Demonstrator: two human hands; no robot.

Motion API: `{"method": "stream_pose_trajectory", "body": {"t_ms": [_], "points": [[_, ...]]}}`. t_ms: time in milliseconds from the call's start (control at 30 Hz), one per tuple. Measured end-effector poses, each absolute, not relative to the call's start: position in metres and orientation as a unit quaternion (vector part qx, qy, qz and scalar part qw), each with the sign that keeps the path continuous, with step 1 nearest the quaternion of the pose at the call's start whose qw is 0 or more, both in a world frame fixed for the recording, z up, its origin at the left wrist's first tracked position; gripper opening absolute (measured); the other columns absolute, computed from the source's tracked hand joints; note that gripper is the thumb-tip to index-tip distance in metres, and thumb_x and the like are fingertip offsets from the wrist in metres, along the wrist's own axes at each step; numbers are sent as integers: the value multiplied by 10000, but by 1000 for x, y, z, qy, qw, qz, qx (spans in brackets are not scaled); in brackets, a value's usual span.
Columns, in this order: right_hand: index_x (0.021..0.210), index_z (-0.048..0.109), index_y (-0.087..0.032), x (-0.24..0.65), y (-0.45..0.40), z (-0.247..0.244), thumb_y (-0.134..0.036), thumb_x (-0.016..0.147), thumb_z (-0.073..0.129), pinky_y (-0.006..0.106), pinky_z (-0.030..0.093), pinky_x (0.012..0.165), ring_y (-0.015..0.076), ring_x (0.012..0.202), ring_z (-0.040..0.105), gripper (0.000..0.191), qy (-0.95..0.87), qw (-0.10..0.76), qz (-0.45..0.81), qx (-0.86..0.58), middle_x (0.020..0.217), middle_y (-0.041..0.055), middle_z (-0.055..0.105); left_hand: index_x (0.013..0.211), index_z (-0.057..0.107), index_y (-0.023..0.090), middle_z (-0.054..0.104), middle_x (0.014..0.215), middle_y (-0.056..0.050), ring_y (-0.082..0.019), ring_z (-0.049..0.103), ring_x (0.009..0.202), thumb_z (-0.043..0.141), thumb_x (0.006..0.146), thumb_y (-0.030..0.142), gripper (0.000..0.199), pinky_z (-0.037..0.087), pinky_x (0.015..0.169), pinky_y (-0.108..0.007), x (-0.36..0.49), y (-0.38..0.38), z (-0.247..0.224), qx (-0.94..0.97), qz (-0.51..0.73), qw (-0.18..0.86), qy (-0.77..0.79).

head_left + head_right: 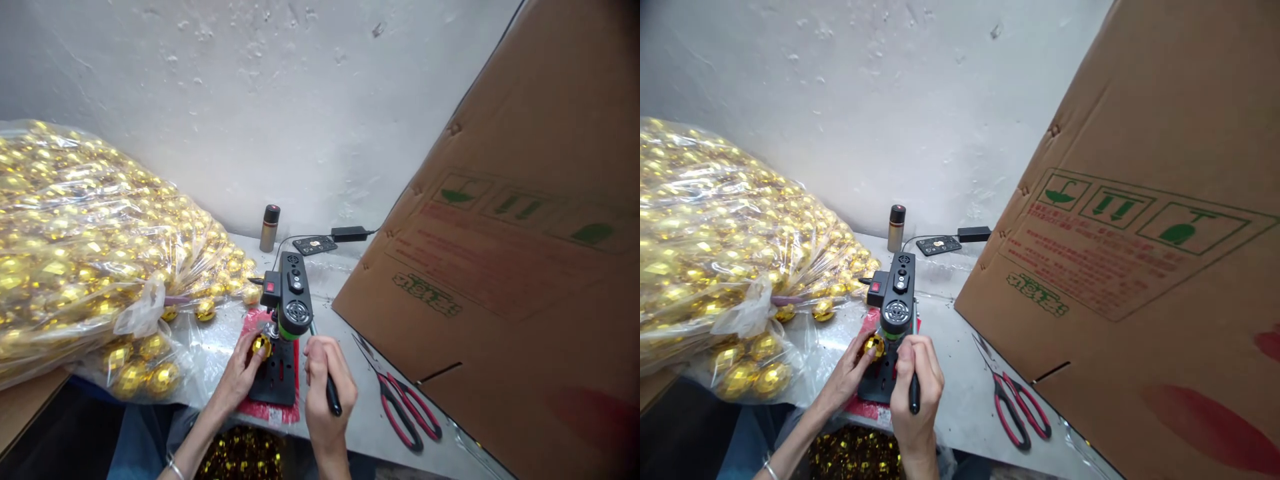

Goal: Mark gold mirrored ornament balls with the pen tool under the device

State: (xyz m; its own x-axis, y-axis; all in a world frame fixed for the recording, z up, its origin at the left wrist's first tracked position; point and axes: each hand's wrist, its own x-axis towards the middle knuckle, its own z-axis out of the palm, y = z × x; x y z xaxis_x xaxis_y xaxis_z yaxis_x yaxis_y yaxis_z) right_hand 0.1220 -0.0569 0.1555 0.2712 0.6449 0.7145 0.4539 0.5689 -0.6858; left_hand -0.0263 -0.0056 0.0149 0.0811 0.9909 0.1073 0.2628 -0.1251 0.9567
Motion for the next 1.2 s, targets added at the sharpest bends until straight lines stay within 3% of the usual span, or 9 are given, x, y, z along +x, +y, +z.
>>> {"method": "stream_pose_trajectory", "body": {"t_ms": [200, 400, 767, 967, 1200], "points": [[819, 532, -220, 124, -58, 159, -124, 1029, 441, 195, 392, 559, 86, 608, 474, 249, -612, 647, 65, -449, 728, -38, 499, 1385, 572, 230, 643, 1406, -147, -329, 601, 1321, 624, 905, 412, 516, 479, 1128, -556, -23, -12, 6, 693, 411, 309, 505], [832, 532, -222, 123, -58, 159, -120, 1029, 436, 195, 393, 559, 88, 615, 482, 241, -615, 645, 69, -449, 736, -36, 505, 1371, 565, 165, 671, 1354, -192, -358, 641, 1263, 683, 854, 381, 573, 516, 1085, -561, -29, -14, 10, 725, 361, 310, 498], [771, 535, -212, 120, -59, 161, -191, 1039, 444, 224, 340, 498, 96, 557, 433, 283, -576, 659, 96, -475, 695, -35, 486, 1338, 570, 186, 687, 1272, -160, -339, 656, 1199, 697, 815, 316, 553, 525, 1054, -531, -19, -11, 18, 736, 332, 302, 507], [752, 528, -214, 119, -57, 173, -219, 1046, 444, 222, 356, 492, 100, 552, 439, 306, -576, 652, 92, -485, 669, -38, 467, 1276, 620, 211, 683, 1123, -121, -333, 672, 1064, 719, 777, 302, 517, 562, 925, -489, -10, -9, 20, 757, 321, 255, 509], [799, 550, -216, 123, -61, 168, -175, 1040, 443, 214, 370, 485, 97, 550, 457, 268, -598, 636, 90, -480, 704, -27, 500, 1157, 659, 221, 688, 1051, -86, -339, 645, 1014, 774, 751, 357, 443, 489, 934, -509, -4, -3, 20, 754, 306, 253, 523]]}}
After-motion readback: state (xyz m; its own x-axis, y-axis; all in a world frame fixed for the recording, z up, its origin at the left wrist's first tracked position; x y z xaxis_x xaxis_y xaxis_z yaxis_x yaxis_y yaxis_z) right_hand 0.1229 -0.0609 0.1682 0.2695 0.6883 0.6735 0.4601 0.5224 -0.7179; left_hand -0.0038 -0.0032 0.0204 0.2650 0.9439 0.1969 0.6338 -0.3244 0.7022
